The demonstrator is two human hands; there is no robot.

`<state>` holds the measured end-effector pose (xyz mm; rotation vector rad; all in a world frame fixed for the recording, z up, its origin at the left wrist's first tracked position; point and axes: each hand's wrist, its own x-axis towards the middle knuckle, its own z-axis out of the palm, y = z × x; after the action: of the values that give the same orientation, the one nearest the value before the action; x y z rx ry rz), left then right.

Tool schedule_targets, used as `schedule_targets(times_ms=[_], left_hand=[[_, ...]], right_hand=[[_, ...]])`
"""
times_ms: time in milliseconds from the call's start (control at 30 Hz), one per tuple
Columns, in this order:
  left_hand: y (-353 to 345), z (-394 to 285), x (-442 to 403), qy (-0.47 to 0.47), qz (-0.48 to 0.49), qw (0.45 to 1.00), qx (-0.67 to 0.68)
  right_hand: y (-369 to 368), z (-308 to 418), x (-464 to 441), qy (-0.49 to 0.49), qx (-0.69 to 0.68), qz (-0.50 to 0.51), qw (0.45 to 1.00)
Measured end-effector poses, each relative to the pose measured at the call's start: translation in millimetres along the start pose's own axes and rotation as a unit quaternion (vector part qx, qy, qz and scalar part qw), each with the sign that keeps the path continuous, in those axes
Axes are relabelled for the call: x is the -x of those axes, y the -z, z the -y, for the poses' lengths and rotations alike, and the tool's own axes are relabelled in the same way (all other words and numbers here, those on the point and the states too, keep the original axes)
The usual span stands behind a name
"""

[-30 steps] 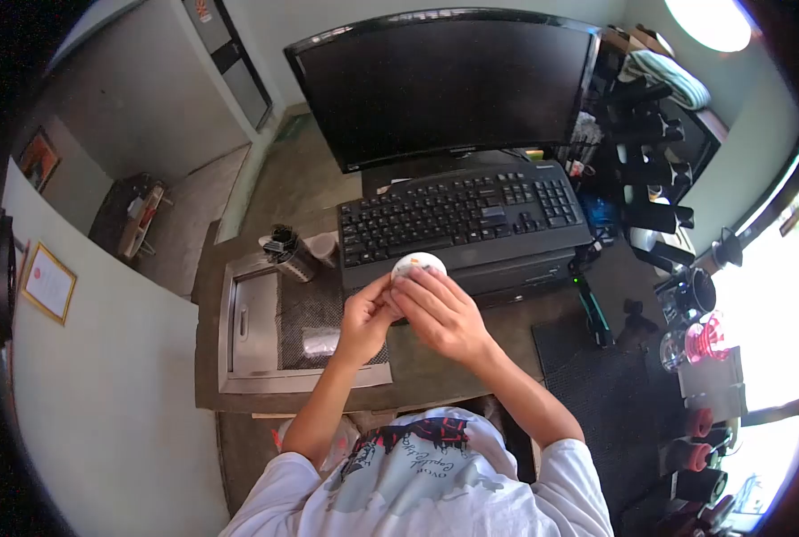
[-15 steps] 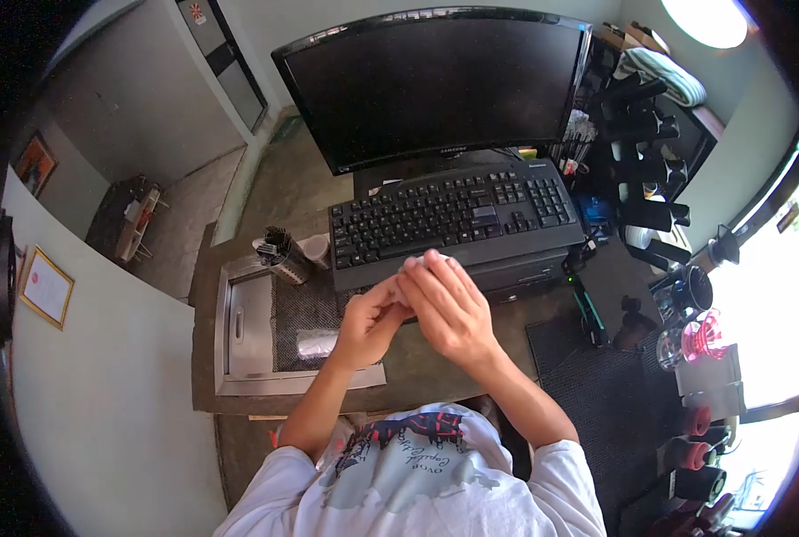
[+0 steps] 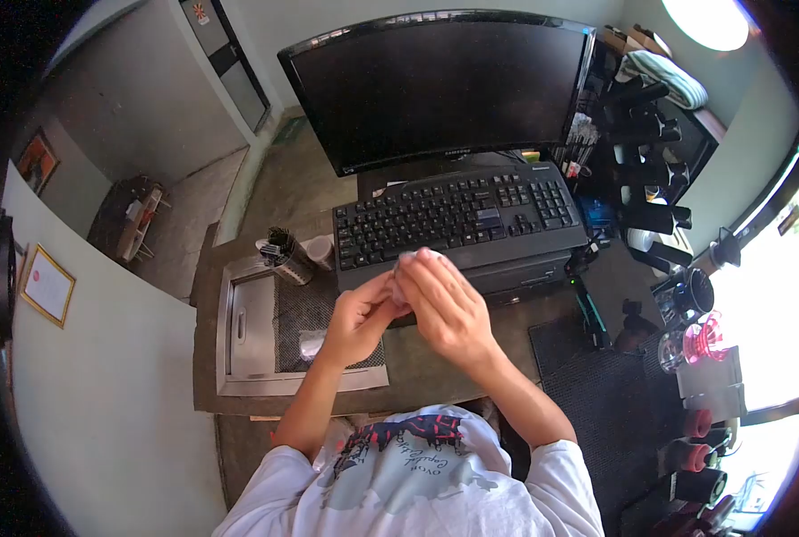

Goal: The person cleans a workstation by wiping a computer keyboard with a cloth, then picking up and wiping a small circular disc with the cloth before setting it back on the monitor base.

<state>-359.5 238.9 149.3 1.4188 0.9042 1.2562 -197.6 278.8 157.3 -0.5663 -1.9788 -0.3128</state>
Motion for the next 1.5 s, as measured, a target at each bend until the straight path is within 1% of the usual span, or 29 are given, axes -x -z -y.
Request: schedule_targets(times_ms=[67,100,200,233,267,367,467,500,533,633,667,700,733,767,800,833,867,900,933,1033,1067,1167,1200,1267,1300,1333,1433,1467,1500], left_hand=[[-0.2,-1.9,2.8,0.008,0.02,0.998,-0.061],[-1.5,-4.8,2.8,0.007,0.019,0.998,-0.061],[-6.5,-16.8,1.2,-0.02,-0.07,0.994,0.087],[-4.9,-17.4,0.1,-0.023,-0.073,0.993,0.087],[-3.5,-18.0,-1.4,-0.022,-0.077,0.993,0.09],[-0.3,-14.9,-1.9,-0.019,-0.085,0.991,0.097],[7.6,1.9,0.6,0.009,0.017,0.997,-0.073],[7.0,0.9,0.4,0.009,0.018,0.997,-0.073],[5.8,-0.8,0.3,0.0,0.017,0.998,-0.065],[3.2,-5.2,1.8,-0.017,0.007,0.999,-0.048],[3.2,-6.6,2.2,-0.007,-0.016,1.0,-0.003],[3.2,-7.7,2.9,0.004,-0.038,0.998,0.042],[3.3,-8.1,3.6,0.015,-0.06,0.994,0.088],[4.3,-8.1,4.0,0.015,-0.062,0.994,0.088],[5.8,-8.3,4.3,0.013,-0.083,0.99,0.109],[6.8,-8.3,5.0,0.012,-0.103,0.986,0.131],[7.2,-8.0,5.5,0.012,-0.124,0.981,0.152],[6.0,-8.1,5.5,0.012,-0.124,0.98,0.153],[3.0,-8.7,5.4,0.012,-0.13,0.979,0.159],[-5.9,-7.6,3.1,0.009,-0.141,0.976,0.168],[-9.1,-4.3,3.3,-0.002,-0.139,0.975,0.173],[-13.8,1.8,3.7,-0.022,-0.132,0.973,0.186],[-12.2,1.9,4.1,-0.014,-0.12,0.978,0.171],[-7.3,1.4,5.3,0.002,-0.096,0.985,0.14],[-4.9,0.0,5.8,0.002,-0.096,0.985,0.14],[-2.8,-2.7,6.5,-0.009,-0.085,0.989,0.12],[3.1,-11.7,7.3,-0.027,-0.061,0.994,0.082],[6.1,-15.1,6.0,-0.026,-0.058,0.995,0.082],[8.5,-18.3,5.1,-0.025,-0.057,0.995,0.082]], right_hand=[[5.9,-4.3,-16.5,-0.046,-0.023,-0.013,0.999],[6.5,-5.3,-20.4,-0.068,-0.035,-0.02,0.997],[4.4,-12.7,-6.4,-0.095,-0.045,-0.025,0.994],[2.3,-13.8,-2.2,-0.108,-0.049,-0.027,0.993],[-0.3,-12.2,0.9,-0.105,-0.051,-0.026,0.993],[-4.8,-4.5,6.7,-0.013,-0.034,-0.018,0.999],[-7.9,-3.3,-1.8,-0.005,-0.06,-0.006,0.998],[-7.6,-3.9,-4.9,0.0,-0.073,0.0,0.997],[-6.4,-4.9,-6.4,0.0,-0.072,0.0,0.997],[-3.6,-7.9,-8.8,-0.084,-0.077,-0.012,0.993],[-3.3,-8.4,-7.8,-0.082,-0.079,-0.011,0.993],[-2.1,-8.3,-4.6,-0.175,-0.145,0.005,0.974],[-0.9,-8.5,-0.5,-0.265,-0.208,0.022,0.941],[-0.6,-9.2,2.9,-0.351,-0.268,0.037,0.896],[-2.1,-11.0,7.5,-0.351,-0.268,0.038,0.897],[-4.0,-12.0,11.7,-0.417,-0.384,0.025,0.823],[-5.0,-11.9,12.8,-0.475,-0.491,0.012,0.73],[-5.6,-11.8,14.0,-0.521,-0.586,-0.002,0.62],[-6.1,-10.6,15.8,-0.522,-0.586,-0.002,0.62],[-5.2,-1.1,3.6,-0.527,-0.685,-0.093,0.495],[-6.3,-2.1,4.6,-0.527,-0.685,-0.094,0.495],[-10.1,-8.4,12.9,-0.516,-0.656,-0.054,0.548],[-9.5,-9.5,13.8,-0.518,-0.654,-0.055,0.549],[-9.0,-11.6,14.7,-0.51,-0.639,-0.039,0.574],[-9.2,-12.8,14.5,-0.505,-0.632,-0.03,0.587],[-8.2,-13.6,13.5,-0.505,-0.632,-0.03,0.587],[0.6,-14.5,7.1,-0.492,-0.579,0.003,0.65],[3.5,-16.0,6.0,-0.493,-0.579,0.004,0.649],[7.1,-18.8,5.2,-0.475,-0.56,0.033,0.678]])
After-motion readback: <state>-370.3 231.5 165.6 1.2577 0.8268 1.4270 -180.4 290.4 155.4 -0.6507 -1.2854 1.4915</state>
